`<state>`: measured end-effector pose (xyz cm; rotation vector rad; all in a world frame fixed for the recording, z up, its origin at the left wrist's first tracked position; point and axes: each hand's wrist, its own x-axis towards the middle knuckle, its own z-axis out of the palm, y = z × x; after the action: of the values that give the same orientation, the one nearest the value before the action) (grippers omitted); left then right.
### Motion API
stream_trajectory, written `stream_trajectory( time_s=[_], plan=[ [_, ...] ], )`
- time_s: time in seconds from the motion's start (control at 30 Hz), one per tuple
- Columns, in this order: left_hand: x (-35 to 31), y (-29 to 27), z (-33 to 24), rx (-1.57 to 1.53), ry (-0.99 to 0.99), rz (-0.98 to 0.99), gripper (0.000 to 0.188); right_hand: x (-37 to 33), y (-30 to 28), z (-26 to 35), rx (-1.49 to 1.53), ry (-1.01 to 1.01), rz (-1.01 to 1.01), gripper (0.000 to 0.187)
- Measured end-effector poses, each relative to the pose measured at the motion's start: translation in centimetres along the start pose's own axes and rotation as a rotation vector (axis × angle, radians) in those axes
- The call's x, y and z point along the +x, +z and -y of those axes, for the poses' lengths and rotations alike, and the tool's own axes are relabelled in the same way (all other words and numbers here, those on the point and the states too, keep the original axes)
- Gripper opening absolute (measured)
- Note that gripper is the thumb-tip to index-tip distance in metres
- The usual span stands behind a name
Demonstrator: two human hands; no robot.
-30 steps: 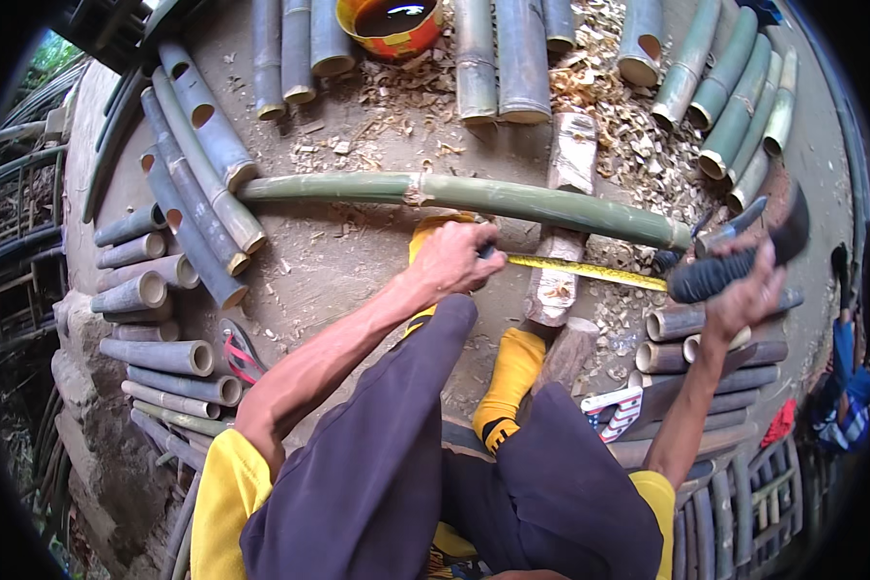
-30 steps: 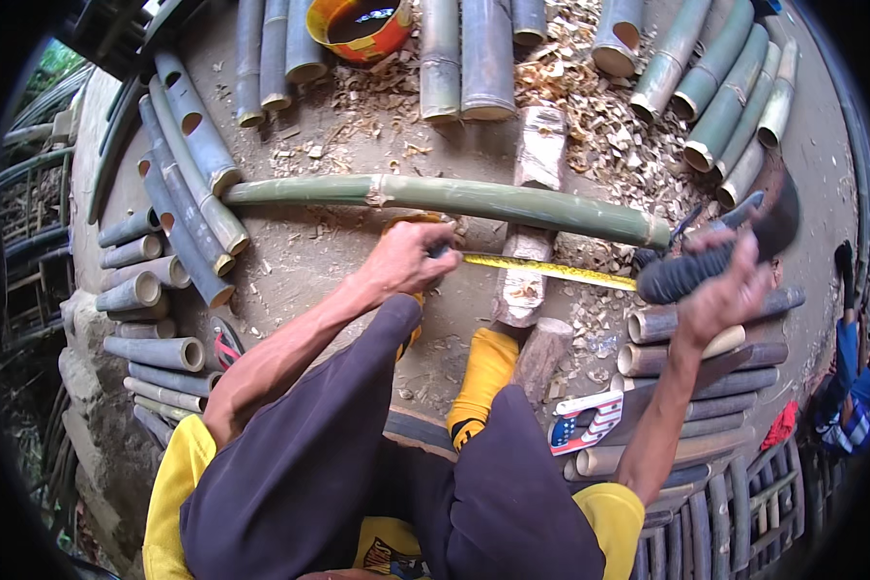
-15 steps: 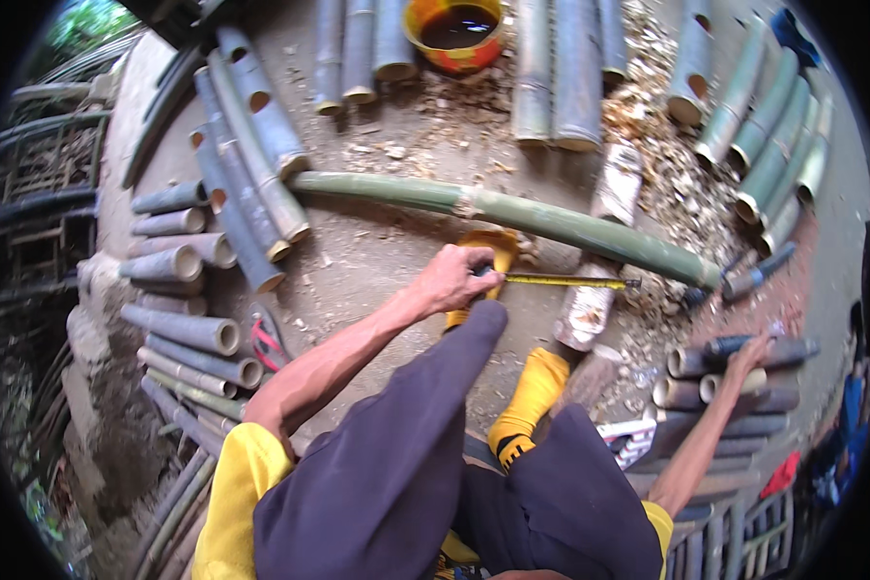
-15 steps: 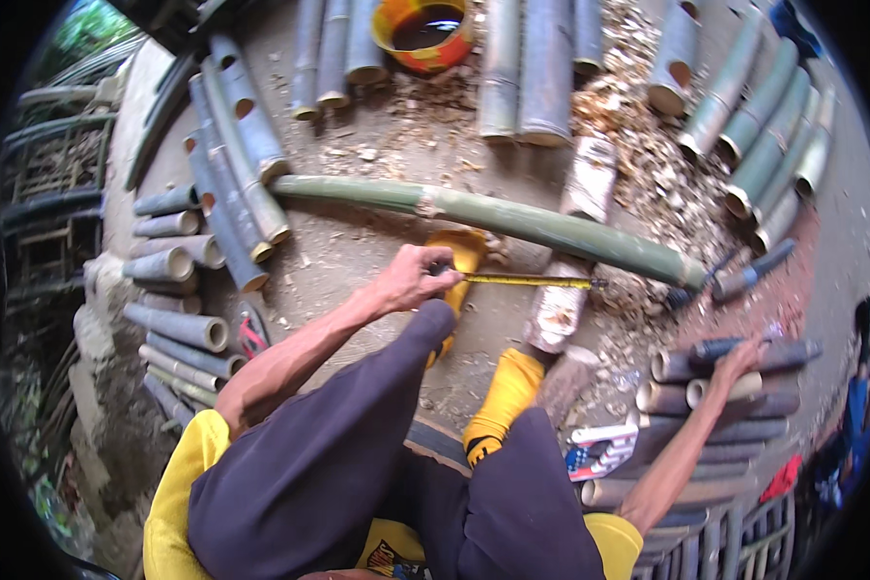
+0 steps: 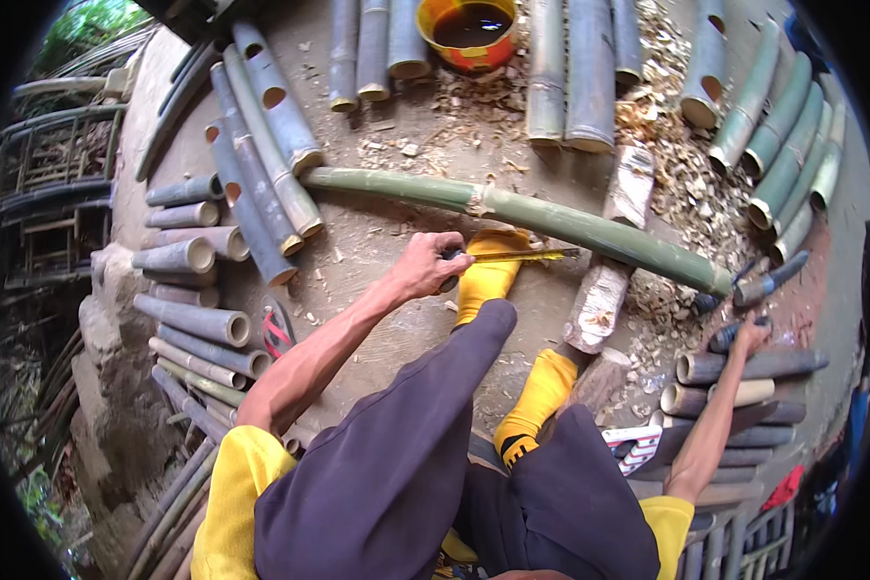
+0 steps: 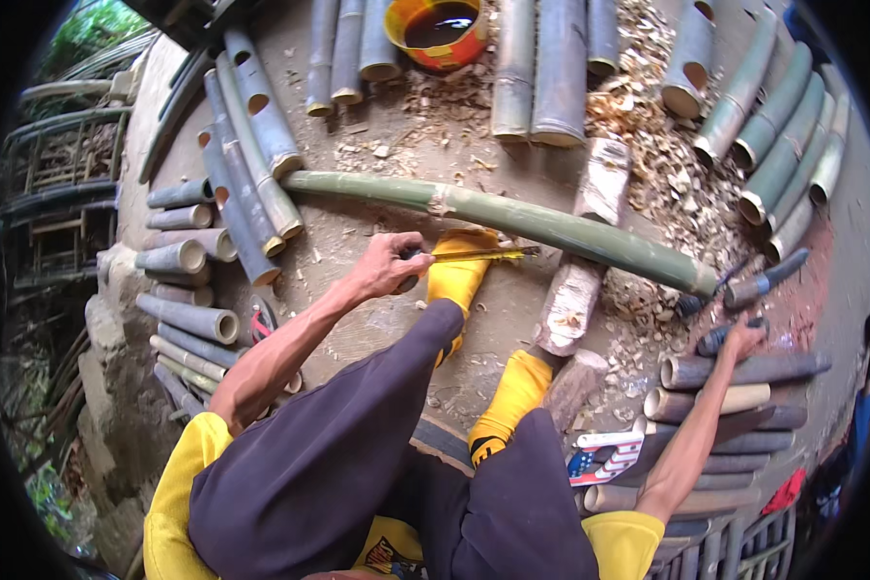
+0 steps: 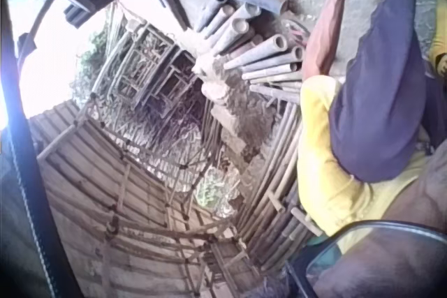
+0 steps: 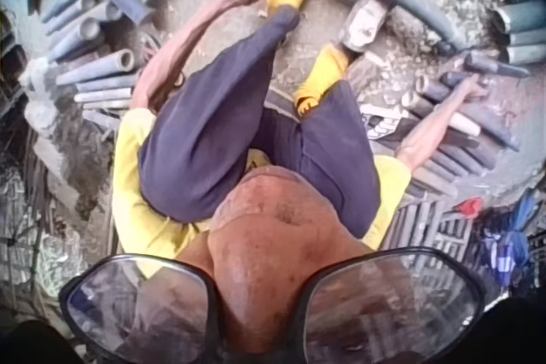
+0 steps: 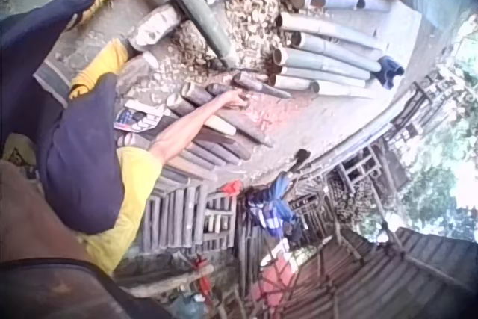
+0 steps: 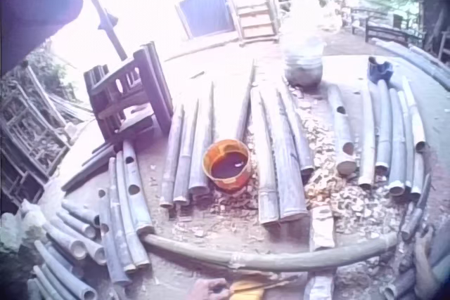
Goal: The person measures bamboo poles using a tape measure and cuts them with a hand saw. They use a knife to mark the bamboo and turn the poles over to measure different sections.
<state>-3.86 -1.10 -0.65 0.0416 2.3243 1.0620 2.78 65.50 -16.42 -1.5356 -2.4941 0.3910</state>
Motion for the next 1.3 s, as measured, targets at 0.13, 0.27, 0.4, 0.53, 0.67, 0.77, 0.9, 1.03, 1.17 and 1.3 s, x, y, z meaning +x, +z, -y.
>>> stream_trajectory(
  time_s=[0.13, 0.27, 0.4, 0.53, 0.67, 0.77, 0.9, 1.03, 1.17, 1.3],
  plan=[
    [0.5, 0.9, 0.3, -0.193, -0.142, 0.053, 0.024, 1.3, -1.4, -0.4, -0.053, -0.115, -0.136, 0.062],
    [-0.4, -1.3, -0.6, -0.024, -0.045, 0.013, 0.025, -12.9, -7.4, 11.5, 0.461, -0.165, -0.168, 0.039],
    [1.0, -0.2, -1.5, 0.043, -0.003, 0.067, 0.026, -28.8, -9.4, 18.6, 0.832, -0.445, 0.472, 0.02],
    [1.7, 0.4, -1.6, 0.032, 0.068, 0.023, 0.029, -36.0, -7.5, 24.0, 1.019, -0.264, 0.763, 0.021],
    [2.7, 0.0, -2.6, 0.053, 0.063, 0.014, 0.033, -35.8, -5.7, 25.3, 1.213, -0.107, 0.698, 0.018],
    [3.4, -0.2, -2.2, 0.149, 0.094, -0.003, 0.033, -35.7, -5.2, 25.6, 1.241, -0.065, 0.703, 0.016],
    [3.7, -0.8, -2.3, 0.17, 0.101, -0.012, 0.032, -36.0, -5.0, 25.9, 1.255, -0.072, 0.694, 0.015],
    [4.1, -0.8, -1.4, 0.173, 0.167, -0.055, 0.032, -35.9, -5.3, 26.2, 1.255, -0.037, 0.701, 0.013],
    [4.3, -1.1, -2.5, 0.176, 0.054, 0.035, 0.035, -35.4, -5.5, 26.3, 1.241, 0.022, 0.743, 0.011],
    [4.1, -2.0, -2.3, 0.175, 0.033, 0.034, 0.036, -35.5, -5.3, 26.5, 1.284, 0.084, 0.784, 0.008]
  ],
)
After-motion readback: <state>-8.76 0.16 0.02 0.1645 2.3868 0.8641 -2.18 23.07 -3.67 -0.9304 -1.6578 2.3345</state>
